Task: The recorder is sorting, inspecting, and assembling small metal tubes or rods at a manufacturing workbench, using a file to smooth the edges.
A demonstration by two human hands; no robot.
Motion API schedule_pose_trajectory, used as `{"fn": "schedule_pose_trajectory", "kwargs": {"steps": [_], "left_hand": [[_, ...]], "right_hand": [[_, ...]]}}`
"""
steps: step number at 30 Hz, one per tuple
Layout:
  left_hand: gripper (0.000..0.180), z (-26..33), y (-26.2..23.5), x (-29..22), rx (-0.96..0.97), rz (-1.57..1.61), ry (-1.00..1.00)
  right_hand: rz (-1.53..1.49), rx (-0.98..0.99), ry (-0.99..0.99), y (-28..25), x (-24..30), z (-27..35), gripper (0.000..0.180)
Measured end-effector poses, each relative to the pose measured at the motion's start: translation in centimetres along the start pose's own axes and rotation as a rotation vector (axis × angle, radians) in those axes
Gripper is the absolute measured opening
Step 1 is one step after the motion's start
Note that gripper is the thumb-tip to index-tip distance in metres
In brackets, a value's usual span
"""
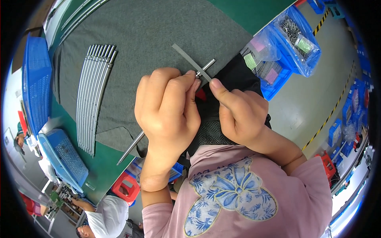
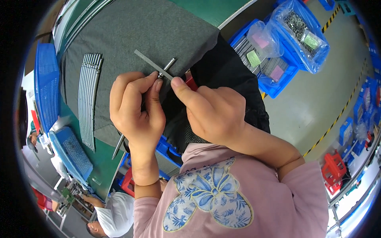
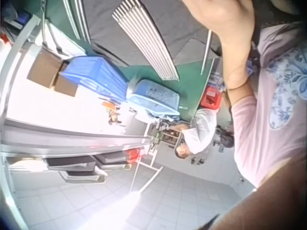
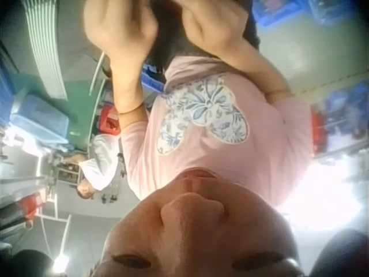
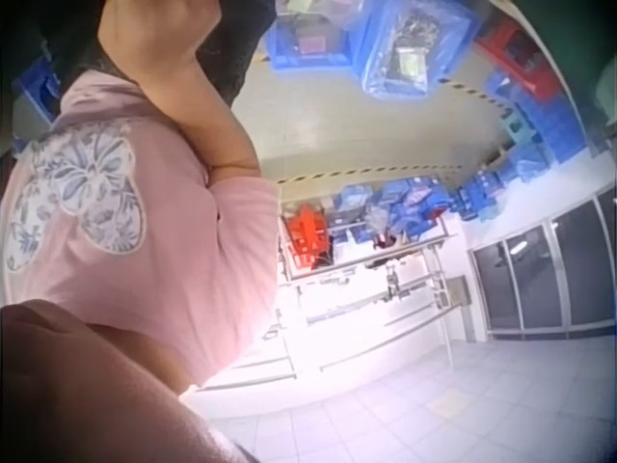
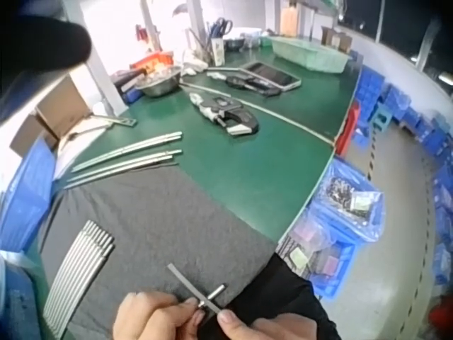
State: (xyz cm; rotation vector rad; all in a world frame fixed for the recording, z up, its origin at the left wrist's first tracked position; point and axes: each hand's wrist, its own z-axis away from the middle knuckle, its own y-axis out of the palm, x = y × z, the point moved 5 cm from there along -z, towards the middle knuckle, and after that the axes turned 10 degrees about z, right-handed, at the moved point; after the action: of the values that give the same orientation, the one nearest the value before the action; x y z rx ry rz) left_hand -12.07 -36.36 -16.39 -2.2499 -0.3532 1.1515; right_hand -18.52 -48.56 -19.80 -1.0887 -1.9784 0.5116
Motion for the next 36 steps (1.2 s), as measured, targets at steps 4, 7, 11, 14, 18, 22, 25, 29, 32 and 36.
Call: {"fn": "schedule_pose_trajectory", "kwargs": {"steps": [4,7,11,14,18,22,25,29,32,36], "left_hand": [[0.018,-0.1,0.0,-0.2,-0.017,-0.009,0.102],[0.018,0.0,0.0,-0.2,-0.027,0.012,0.1],[0.018,-0.2,0.0,-0.3,-0.022,0.001,0.128],[0.018,0.0,-0.1,-0.1,-0.026,0.007,0.097],[0.018,-0.2,0.1,-0.3,-0.034,0.008,0.14],[0.019,0.0,-0.1,-0.2,-0.021,0.01,0.102],[0.02,0.1,0.0,-0.3,-0.025,0.015,0.109],[0.019,0.0,-0.1,-0.4,-0.014,-0.011,0.124],[0.019,0.0,0.0,-0.4,-0.007,-0.017,0.116],[0.019,-0.2,-0.1,-0.4,0.004,-0.033,0.128]], "right_hand": [[0.075,-0.1,-0.036,0.6,0.4,-1.4,0.039],[0.048,0.012,-0.058,-0.3,0.5,-0.1,0.036],[0.02,-0.057,-0.08,0.1,0.5,-1.1,0.037],[0.002,0.022,-0.075,-0.1,0.2,-0.6,0.038],[0.004,0.073,-0.075,-0.5,0.0,-0.7,0.038],[-0.017,0.036,-0.09,-0.6,0.2,-1.1,0.039],[0.006,0.177,-0.08,-1.0,-0.2,-0.2,0.04],[-0.021,-0.027,-0.115,-0.1,0.0,-1.3,0.039],[0.017,0.102,-0.099,-0.6,-0.3,0.2,0.04],[-0.012,-0.048,-0.113,0.3,0.0,-1.3,0.043]]}}
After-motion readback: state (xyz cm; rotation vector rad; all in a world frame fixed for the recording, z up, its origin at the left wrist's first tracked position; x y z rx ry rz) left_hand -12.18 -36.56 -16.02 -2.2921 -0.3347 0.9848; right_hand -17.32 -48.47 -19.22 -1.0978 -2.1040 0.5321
